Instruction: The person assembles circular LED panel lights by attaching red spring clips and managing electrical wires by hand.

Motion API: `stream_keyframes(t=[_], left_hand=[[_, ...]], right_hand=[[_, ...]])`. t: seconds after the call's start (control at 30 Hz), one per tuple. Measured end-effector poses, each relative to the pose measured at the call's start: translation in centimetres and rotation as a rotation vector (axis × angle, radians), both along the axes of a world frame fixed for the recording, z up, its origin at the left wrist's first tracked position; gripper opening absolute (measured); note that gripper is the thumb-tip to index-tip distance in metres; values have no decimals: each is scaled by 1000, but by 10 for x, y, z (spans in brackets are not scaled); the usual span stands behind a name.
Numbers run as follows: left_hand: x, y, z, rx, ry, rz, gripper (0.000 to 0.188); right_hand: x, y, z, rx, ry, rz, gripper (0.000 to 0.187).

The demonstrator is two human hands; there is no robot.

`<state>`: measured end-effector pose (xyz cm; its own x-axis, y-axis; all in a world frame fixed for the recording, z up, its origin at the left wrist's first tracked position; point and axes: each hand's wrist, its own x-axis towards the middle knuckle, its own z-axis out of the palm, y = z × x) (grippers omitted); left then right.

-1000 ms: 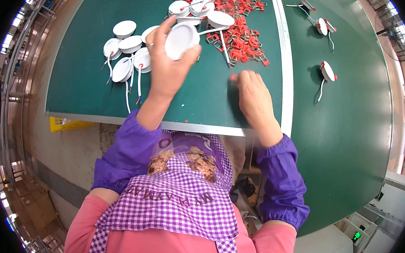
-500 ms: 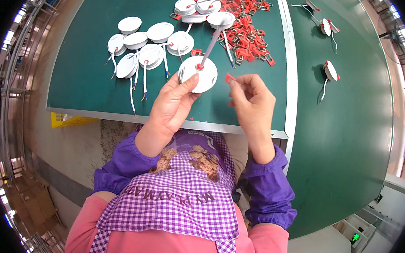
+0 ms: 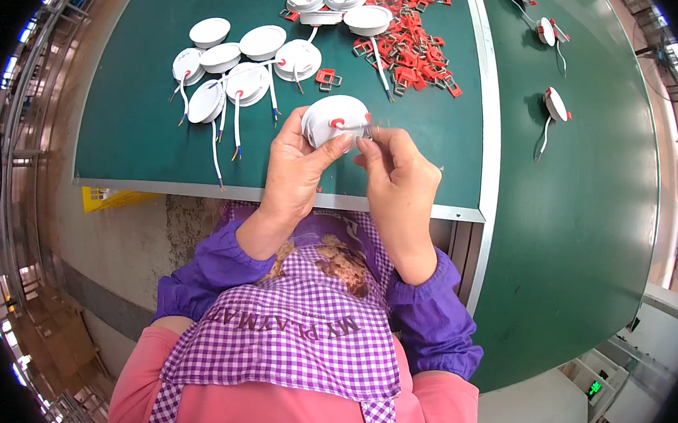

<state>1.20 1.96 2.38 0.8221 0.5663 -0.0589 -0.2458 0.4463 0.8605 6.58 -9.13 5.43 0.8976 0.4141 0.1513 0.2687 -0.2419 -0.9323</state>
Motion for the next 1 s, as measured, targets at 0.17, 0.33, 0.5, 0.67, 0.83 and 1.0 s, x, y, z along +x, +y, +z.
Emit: stream_keyframes(t=[0.17, 0.33, 0.5, 0.67, 0.83, 1.0], left_hand=[[0, 6, -6, 119, 13, -68, 31], [1, 6, -6, 140, -14, -94, 26], [-5, 4, -8, 92, 33, -113, 23], [-13, 0, -5, 45, 1, -195, 24], [-16, 7, 0, 19, 39, -250, 25], [-16, 14, 0, 22, 76, -240, 25]], right_hand=[[2, 0, -6, 27, 41, 4, 7], [5, 1, -13, 102, 68, -31, 5], [9, -10, -21, 197, 306, 42, 11], [16, -25, -2, 203, 531, 133, 29], [19, -24, -10, 150, 545, 151, 35], [65, -28, -12, 107, 500, 404, 45]])
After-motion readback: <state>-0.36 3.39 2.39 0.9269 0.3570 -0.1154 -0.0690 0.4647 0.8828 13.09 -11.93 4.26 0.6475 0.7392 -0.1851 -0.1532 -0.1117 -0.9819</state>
